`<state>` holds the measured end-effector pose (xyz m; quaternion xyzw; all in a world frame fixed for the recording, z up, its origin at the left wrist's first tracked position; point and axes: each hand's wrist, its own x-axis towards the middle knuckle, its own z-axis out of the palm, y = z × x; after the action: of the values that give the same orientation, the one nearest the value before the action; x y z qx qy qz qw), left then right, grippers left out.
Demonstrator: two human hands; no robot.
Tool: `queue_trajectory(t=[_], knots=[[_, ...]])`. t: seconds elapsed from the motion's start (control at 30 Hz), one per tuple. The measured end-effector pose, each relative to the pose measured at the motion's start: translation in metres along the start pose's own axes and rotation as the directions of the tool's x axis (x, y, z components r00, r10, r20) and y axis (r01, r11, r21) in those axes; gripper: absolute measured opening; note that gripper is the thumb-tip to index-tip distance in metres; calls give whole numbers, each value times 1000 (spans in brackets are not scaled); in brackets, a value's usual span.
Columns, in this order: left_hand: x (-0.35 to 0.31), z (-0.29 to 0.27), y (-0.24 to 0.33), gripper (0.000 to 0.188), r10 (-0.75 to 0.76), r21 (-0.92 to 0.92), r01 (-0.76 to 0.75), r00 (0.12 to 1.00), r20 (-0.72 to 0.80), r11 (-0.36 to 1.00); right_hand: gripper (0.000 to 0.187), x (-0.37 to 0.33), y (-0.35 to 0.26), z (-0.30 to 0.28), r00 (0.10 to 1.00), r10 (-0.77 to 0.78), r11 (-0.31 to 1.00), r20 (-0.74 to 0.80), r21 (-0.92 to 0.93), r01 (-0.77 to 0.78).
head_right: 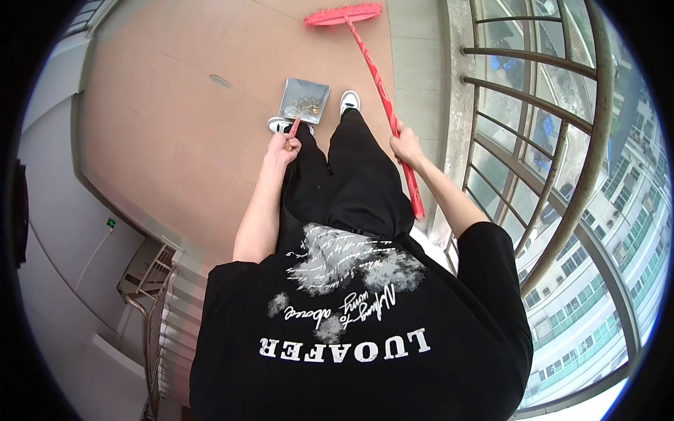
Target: Sweep a concrete staircase using a broom and a dustpan.
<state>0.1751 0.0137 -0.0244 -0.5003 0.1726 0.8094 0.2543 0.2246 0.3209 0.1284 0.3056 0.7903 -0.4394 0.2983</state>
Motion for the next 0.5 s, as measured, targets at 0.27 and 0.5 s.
queue_trajectory(t=[0.27,0.5], knots=[[-23,17,12,38,26,66,-17,992,-124,998,60,-107,37,5,938,220,899,266,-429,-89],[11,-19,42,34,-89,-172,64,986,-141,983,63,-130,-12,-5,970,66,920,234,-391,32]])
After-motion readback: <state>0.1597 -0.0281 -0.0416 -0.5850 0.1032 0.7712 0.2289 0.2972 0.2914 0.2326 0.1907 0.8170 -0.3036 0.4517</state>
